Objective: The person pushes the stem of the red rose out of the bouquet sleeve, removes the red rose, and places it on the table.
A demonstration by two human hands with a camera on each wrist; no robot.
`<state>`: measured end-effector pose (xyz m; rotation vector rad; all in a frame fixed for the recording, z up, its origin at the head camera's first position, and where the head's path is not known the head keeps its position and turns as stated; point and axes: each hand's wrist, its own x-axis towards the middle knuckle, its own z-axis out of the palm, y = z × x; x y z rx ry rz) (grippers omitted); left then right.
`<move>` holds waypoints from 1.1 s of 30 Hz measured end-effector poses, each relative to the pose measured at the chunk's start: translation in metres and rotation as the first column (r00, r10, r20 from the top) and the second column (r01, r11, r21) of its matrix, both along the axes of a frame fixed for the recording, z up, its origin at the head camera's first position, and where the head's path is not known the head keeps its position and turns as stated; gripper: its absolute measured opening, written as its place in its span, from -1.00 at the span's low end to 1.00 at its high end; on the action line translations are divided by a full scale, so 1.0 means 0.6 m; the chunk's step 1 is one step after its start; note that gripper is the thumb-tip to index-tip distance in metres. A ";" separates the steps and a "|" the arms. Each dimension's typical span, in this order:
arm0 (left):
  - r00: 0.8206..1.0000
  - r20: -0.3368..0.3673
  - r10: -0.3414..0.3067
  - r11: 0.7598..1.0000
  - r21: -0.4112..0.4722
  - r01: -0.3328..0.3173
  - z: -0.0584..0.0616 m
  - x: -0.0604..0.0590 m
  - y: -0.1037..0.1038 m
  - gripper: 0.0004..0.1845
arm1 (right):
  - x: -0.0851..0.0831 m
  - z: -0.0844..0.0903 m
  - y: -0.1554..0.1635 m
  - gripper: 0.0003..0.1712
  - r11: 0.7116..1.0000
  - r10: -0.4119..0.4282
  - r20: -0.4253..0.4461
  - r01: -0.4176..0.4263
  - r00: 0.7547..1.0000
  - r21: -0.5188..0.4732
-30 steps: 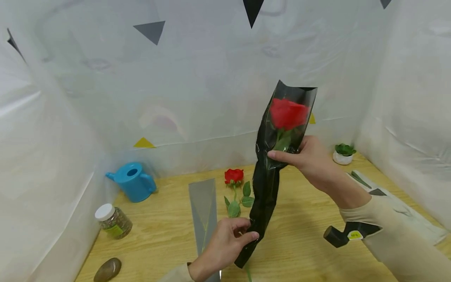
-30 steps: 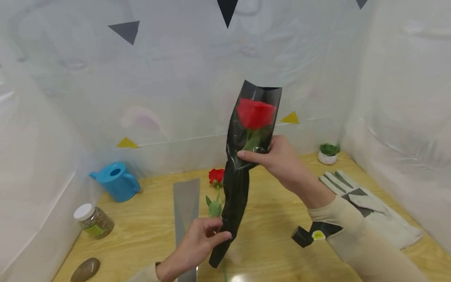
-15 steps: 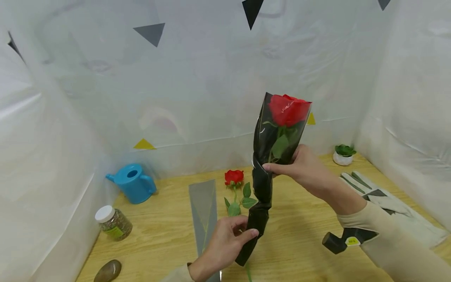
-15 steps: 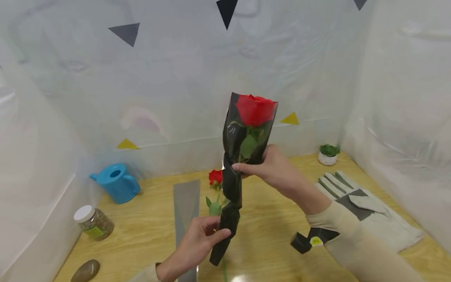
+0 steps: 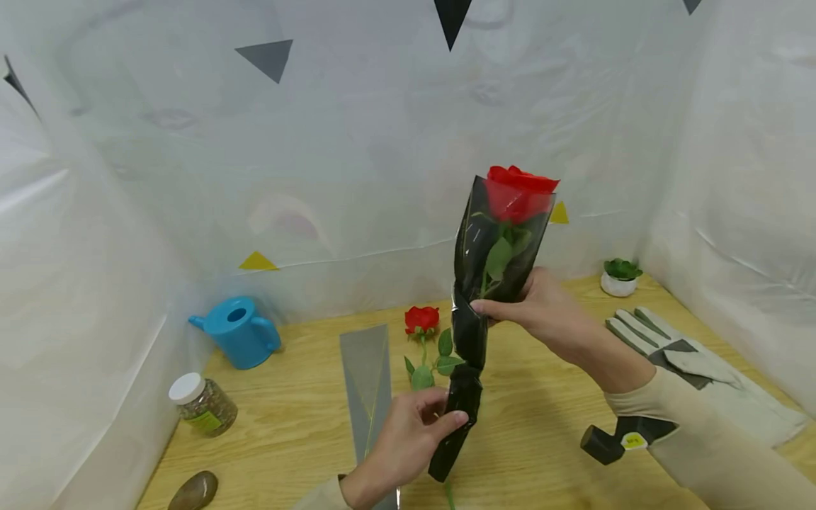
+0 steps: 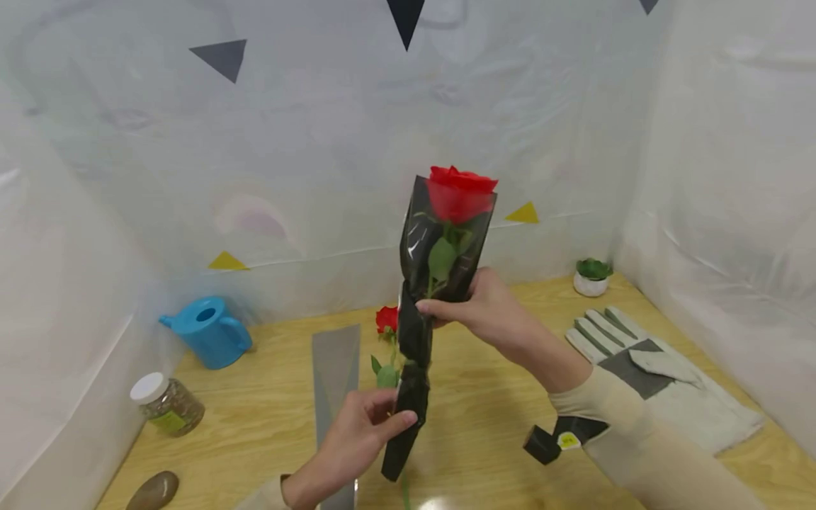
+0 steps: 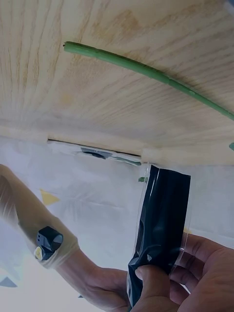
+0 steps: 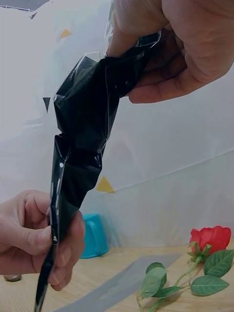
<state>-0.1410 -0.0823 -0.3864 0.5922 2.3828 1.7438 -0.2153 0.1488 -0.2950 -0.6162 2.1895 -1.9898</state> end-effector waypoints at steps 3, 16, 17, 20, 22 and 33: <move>1.000 0.015 -0.014 1.000 0.028 0.013 0.004 -0.001 -0.001 -0.89 | 0.001 0.002 0.000 -0.48 0.999 -0.029 -0.031 0.028 0.999 -0.033; 0.992 -0.100 -0.081 0.994 -0.088 0.072 -0.004 -0.009 -0.009 -0.86 | 0.000 0.019 0.019 -0.52 0.995 -0.079 -0.085 0.073 0.993 -0.070; 0.992 -0.095 -0.085 0.994 -0.081 0.077 -0.005 -0.009 -0.010 -0.88 | -0.001 0.020 0.020 -0.52 0.994 -0.076 -0.086 0.069 0.993 -0.082; 0.992 -0.085 -0.092 0.994 -0.071 0.086 -0.010 -0.011 -0.014 -0.89 | -0.003 0.023 0.023 -0.53 0.991 -0.076 -0.093 0.065 0.993 -0.116; 0.993 -0.082 -0.089 0.994 -0.075 0.083 -0.011 -0.012 -0.017 -0.86 | -0.004 0.025 0.025 -0.53 0.987 -0.090 -0.090 0.077 0.992 -0.140; 0.992 -0.091 -0.083 0.993 -0.094 0.074 -0.023 -0.010 -0.027 -0.76 | -0.006 0.040 0.038 -0.42 0.965 -0.118 -0.068 0.098 0.991 -0.244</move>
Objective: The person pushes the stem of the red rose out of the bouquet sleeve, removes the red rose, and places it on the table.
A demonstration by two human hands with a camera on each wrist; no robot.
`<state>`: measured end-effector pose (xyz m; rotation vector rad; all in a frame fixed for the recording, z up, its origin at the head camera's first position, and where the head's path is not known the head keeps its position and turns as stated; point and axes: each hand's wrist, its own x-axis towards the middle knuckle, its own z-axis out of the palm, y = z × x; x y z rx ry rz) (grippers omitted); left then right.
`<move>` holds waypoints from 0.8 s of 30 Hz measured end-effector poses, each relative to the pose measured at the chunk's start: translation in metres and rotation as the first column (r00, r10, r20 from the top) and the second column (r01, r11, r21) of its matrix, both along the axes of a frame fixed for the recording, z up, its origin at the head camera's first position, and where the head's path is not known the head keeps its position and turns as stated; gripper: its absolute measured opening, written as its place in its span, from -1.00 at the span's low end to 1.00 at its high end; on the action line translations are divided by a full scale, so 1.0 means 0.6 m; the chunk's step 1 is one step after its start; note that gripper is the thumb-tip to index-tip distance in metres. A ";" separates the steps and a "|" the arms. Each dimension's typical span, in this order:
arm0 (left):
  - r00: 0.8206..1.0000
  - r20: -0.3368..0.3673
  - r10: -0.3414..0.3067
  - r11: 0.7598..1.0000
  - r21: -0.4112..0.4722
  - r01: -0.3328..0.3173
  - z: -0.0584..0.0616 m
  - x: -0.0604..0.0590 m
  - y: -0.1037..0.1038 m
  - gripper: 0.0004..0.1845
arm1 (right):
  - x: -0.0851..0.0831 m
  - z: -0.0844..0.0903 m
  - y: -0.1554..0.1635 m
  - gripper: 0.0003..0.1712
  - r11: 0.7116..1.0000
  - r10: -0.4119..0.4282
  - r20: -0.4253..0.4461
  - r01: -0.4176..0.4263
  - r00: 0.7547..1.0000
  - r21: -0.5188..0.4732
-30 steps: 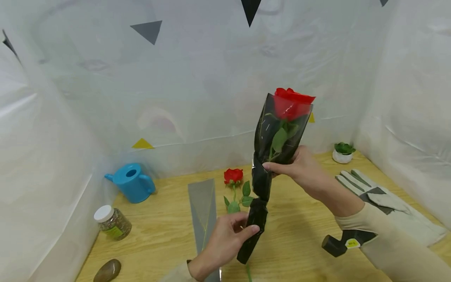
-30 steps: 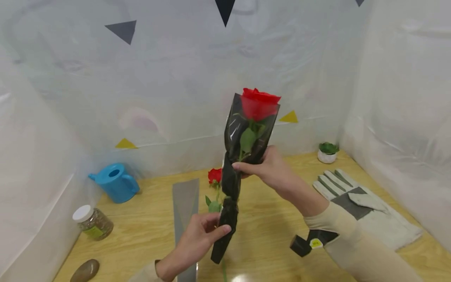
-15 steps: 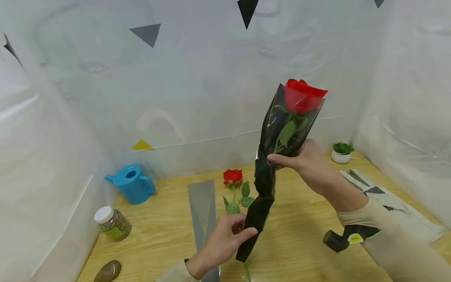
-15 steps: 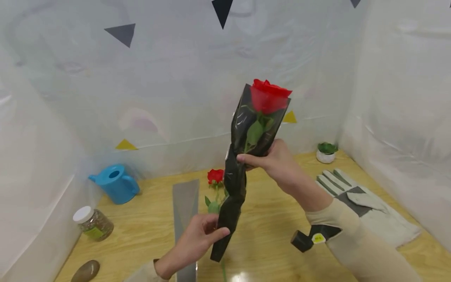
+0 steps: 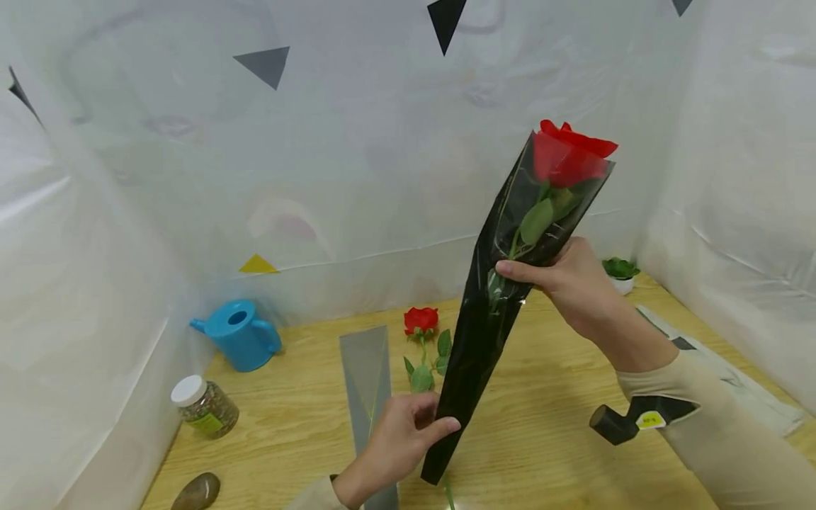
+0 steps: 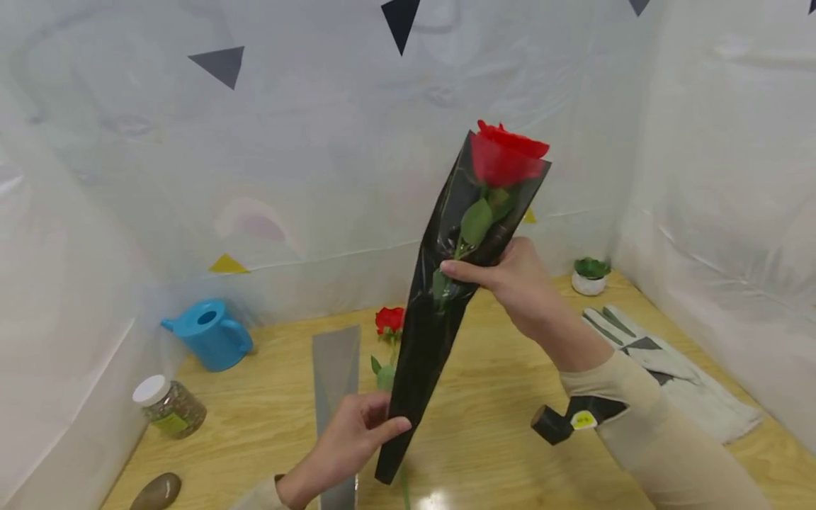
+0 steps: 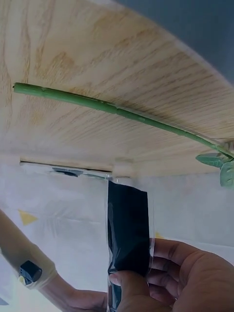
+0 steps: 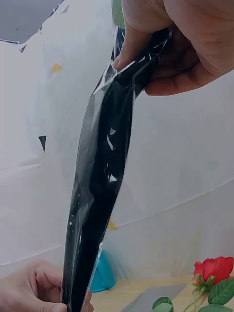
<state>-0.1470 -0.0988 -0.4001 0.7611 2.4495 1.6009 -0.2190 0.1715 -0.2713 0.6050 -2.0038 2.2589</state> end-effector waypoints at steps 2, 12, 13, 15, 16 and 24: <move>1.000 -0.001 -0.002 1.000 0.011 0.002 -0.002 0.000 -0.001 -0.76 | 0.000 0.002 0.002 -0.39 1.000 0.003 -0.004 -0.003 1.000 -0.006; 1.000 0.022 -0.002 1.000 -0.011 0.002 -0.001 -0.002 -0.009 -0.69 | 0.003 0.004 -0.004 -0.39 0.999 -0.002 0.003 0.002 1.000 0.053; 0.999 0.033 -0.004 1.000 -0.011 0.004 0.000 -0.003 -0.007 -0.77 | 0.003 0.005 -0.007 -0.40 0.997 -0.011 0.002 0.011 1.000 0.076; 0.999 0.035 -0.007 1.000 -0.005 0.007 0.002 -0.003 -0.003 -0.88 | 0.004 0.006 -0.011 -0.42 0.994 -0.015 0.009 0.014 1.000 0.104; 0.999 0.035 -0.008 1.000 0.002 0.008 0.003 -0.003 0.000 -0.88 | 0.004 0.005 -0.013 -0.42 0.993 -0.014 0.011 0.013 1.000 0.117; 1.000 0.021 -0.001 1.000 0.023 0.000 0.015 0.000 0.012 -0.51 | 0.008 -0.004 -0.022 -0.42 0.989 0.016 0.040 -0.021 0.999 0.144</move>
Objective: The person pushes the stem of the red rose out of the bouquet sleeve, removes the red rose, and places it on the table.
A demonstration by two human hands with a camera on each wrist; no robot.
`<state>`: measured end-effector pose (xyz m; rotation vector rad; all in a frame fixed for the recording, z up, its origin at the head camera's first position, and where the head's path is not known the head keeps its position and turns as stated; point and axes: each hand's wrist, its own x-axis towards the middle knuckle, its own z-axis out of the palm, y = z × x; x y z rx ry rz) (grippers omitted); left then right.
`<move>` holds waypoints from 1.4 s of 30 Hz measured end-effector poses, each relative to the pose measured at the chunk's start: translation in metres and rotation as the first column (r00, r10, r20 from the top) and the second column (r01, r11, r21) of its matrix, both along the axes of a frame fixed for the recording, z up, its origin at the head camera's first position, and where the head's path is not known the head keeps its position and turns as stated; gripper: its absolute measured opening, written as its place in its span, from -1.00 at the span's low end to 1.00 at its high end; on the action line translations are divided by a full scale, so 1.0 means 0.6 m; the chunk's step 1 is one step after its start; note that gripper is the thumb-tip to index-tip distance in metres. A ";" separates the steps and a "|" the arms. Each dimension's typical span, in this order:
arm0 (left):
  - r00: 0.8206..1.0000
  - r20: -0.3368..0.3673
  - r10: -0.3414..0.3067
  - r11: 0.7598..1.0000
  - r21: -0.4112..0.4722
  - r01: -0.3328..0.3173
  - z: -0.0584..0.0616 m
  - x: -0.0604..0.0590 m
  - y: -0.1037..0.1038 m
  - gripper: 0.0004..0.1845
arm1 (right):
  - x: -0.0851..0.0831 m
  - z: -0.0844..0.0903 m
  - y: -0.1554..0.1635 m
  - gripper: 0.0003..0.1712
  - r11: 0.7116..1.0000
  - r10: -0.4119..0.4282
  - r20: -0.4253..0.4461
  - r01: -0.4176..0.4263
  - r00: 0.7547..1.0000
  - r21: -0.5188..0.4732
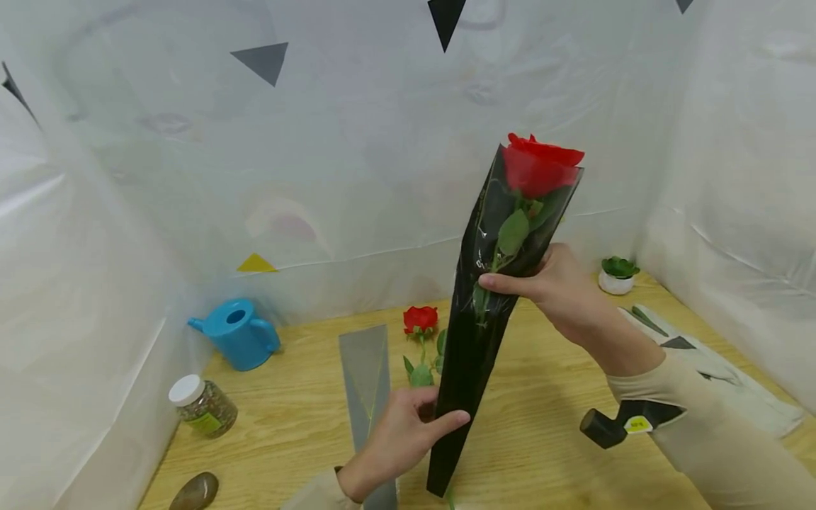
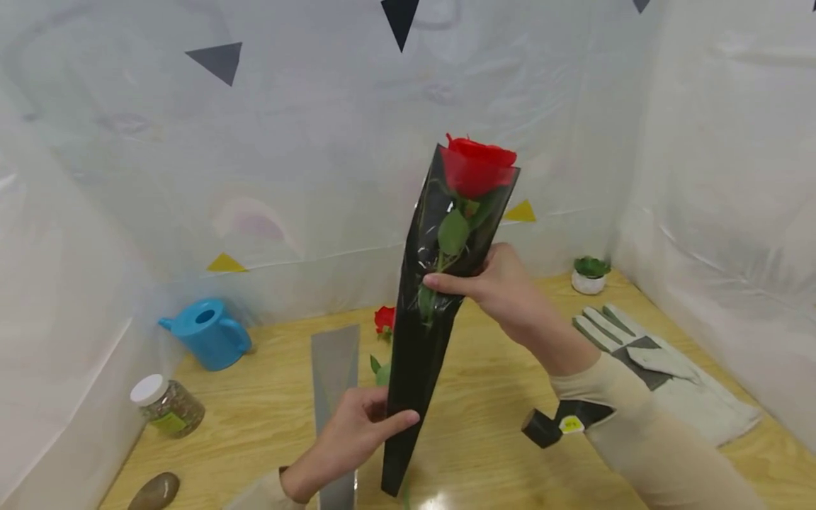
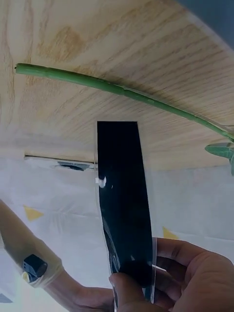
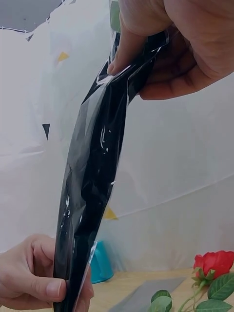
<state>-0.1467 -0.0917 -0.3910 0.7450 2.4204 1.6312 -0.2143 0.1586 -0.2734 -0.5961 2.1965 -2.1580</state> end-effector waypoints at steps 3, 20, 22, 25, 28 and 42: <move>1.000 -0.007 0.000 1.000 0.006 0.000 0.000 0.002 0.000 -0.63 | 0.001 -0.002 -0.002 -0.42 1.000 0.008 0.017 -0.008 1.000 0.025; 0.999 0.036 0.024 0.999 0.038 -0.025 -0.006 0.004 0.000 -0.95 | 0.008 -0.016 -0.015 -0.24 0.957 0.000 -0.029 0.009 1.000 0.289; 0.999 0.019 0.026 0.999 0.035 -0.026 -0.005 0.004 0.000 -0.94 | 0.009 -0.016 -0.015 -0.21 0.951 0.006 -0.039 0.006 0.999 0.310; 1.000 0.014 0.025 0.998 0.052 -0.025 -0.004 0.006 0.001 -0.94 | 0.009 -0.018 -0.015 -0.20 0.951 0.029 -0.036 -0.016 0.999 0.308; 1.000 0.014 0.023 0.997 0.069 -0.024 -0.005 0.007 0.002 -0.92 | 0.008 -0.020 -0.015 -0.18 0.950 0.042 -0.036 -0.029 0.998 0.312; 0.999 0.035 0.031 0.995 0.092 -0.034 0.002 0.005 0.007 -0.82 | 0.009 -0.048 -0.025 -0.12 0.948 0.100 0.021 -0.101 0.995 0.303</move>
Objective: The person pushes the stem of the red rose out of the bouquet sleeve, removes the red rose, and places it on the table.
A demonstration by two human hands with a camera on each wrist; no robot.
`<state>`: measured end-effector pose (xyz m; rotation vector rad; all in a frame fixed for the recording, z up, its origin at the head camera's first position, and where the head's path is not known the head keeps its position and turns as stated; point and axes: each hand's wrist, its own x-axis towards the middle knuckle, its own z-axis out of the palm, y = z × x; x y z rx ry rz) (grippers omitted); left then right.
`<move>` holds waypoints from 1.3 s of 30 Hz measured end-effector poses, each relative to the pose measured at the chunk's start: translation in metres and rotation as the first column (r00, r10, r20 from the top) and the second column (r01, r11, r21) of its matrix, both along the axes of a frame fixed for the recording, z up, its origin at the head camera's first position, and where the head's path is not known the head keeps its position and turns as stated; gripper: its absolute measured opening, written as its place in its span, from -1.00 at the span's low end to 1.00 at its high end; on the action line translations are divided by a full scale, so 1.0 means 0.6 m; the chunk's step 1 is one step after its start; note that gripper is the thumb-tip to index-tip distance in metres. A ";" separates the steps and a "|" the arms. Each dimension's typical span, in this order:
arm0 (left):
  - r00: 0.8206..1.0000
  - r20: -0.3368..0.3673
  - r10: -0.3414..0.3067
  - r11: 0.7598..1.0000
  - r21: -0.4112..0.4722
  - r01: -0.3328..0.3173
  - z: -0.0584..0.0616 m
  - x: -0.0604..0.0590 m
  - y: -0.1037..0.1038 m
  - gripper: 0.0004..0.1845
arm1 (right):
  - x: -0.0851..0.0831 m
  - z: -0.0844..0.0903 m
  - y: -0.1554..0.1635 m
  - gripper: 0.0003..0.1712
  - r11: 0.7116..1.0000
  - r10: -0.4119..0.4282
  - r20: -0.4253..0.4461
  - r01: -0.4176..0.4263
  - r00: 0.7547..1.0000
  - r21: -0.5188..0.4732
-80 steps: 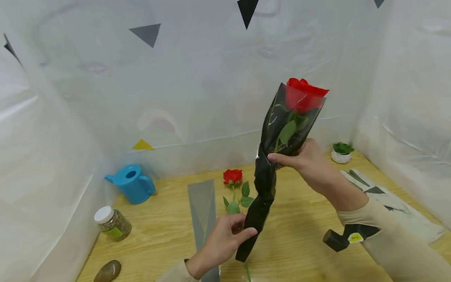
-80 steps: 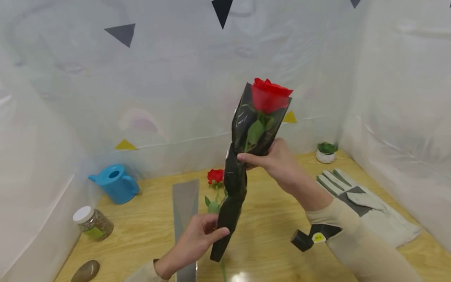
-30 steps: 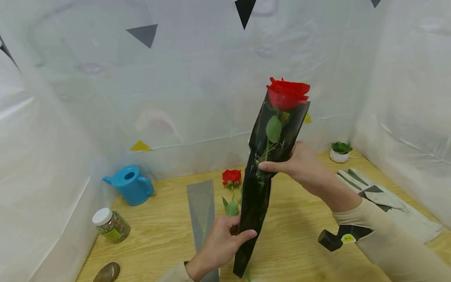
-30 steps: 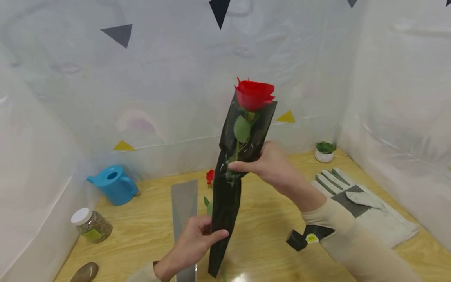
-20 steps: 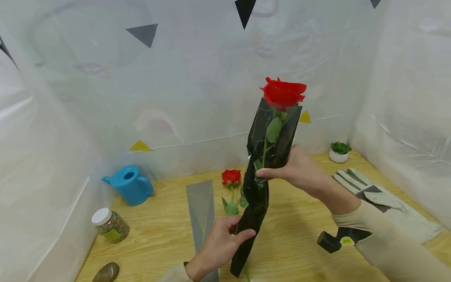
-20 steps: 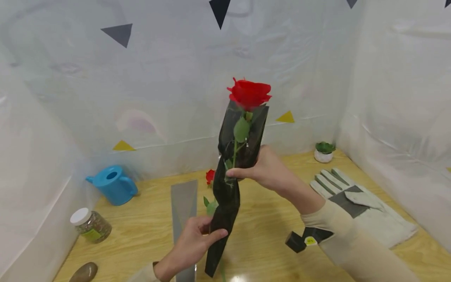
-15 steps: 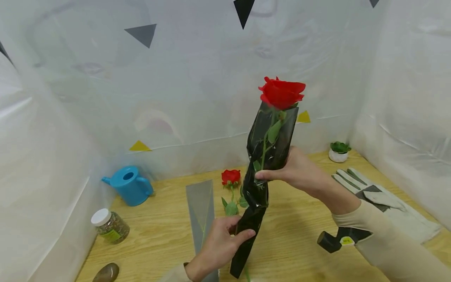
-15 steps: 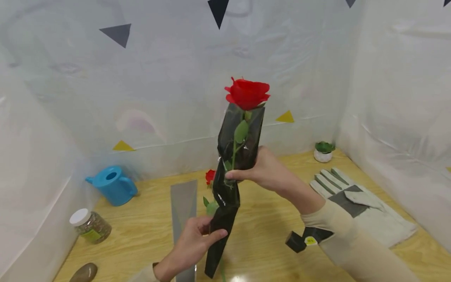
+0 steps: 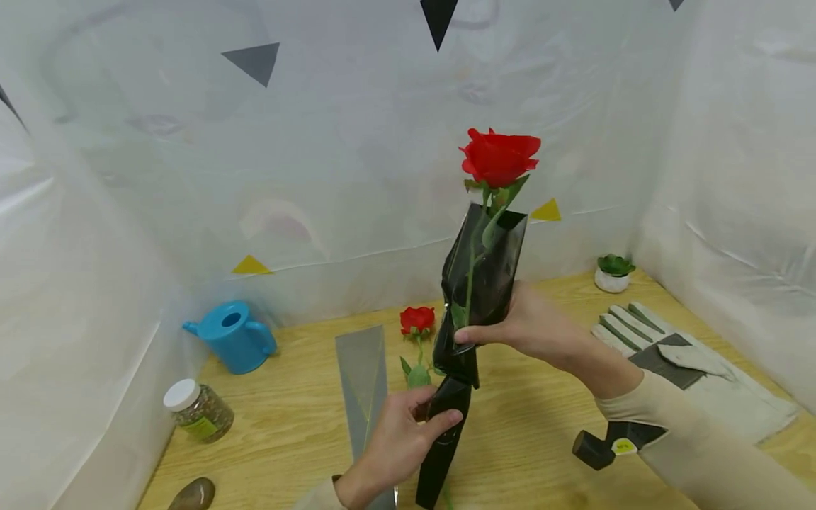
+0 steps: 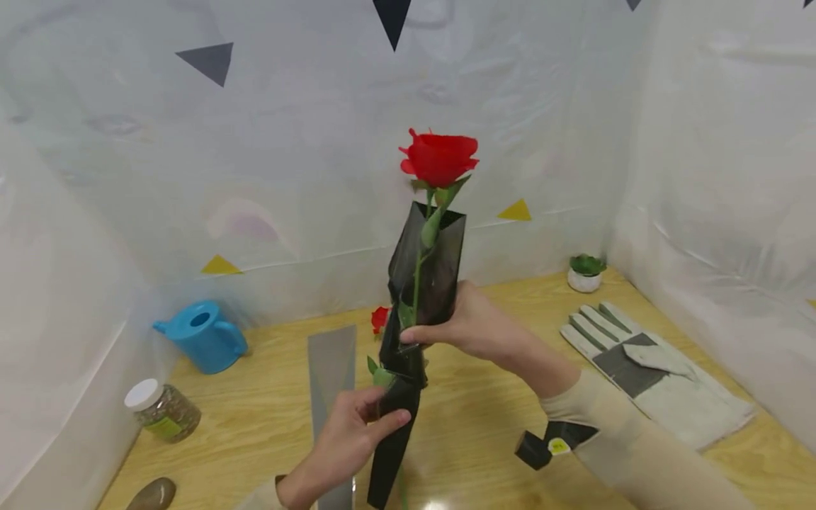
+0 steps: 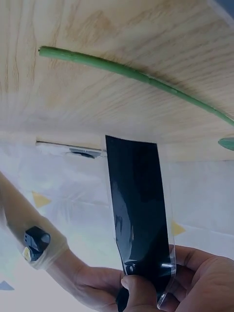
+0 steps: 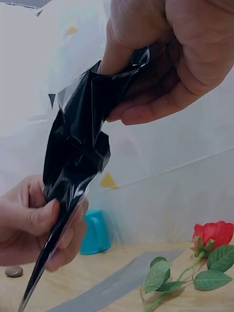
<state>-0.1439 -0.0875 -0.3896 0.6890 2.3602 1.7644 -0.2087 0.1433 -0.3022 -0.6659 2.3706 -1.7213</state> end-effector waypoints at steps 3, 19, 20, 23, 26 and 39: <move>1.000 -0.011 0.020 1.000 -0.016 -0.020 0.003 -0.001 0.000 -0.68 | 0.000 -0.004 -0.004 -0.07 1.000 0.000 -0.011 0.000 1.000 0.003; 0.999 -0.049 0.007 0.997 -0.078 -0.011 -0.010 -0.001 -0.003 -0.73 | 0.001 -0.006 -0.005 -0.12 0.998 -0.022 -0.017 0.021 1.000 -0.061; 0.998 -0.060 0.003 0.996 -0.088 -0.009 -0.011 0.000 -0.003 -0.76 | 0.001 -0.005 -0.005 -0.12 0.998 -0.024 -0.019 0.023 1.000 -0.062; 0.996 -0.084 -0.003 0.994 -0.107 -0.006 -0.015 0.001 -0.004 -0.82 | 0.001 -0.003 -0.004 -0.10 0.997 -0.031 -0.021 0.029 0.999 -0.071; 0.996 -0.086 -0.002 0.993 -0.116 -0.008 -0.017 0.002 -0.006 -0.77 | 0.001 0.000 -0.001 -0.11 0.997 -0.047 -0.023 0.046 0.999 -0.064; 0.995 -0.095 -0.041 0.990 -0.137 0.028 -0.040 0.007 -0.009 -0.76 | 0.001 0.029 0.009 -0.07 0.989 -0.110 -0.019 0.108 0.994 -0.103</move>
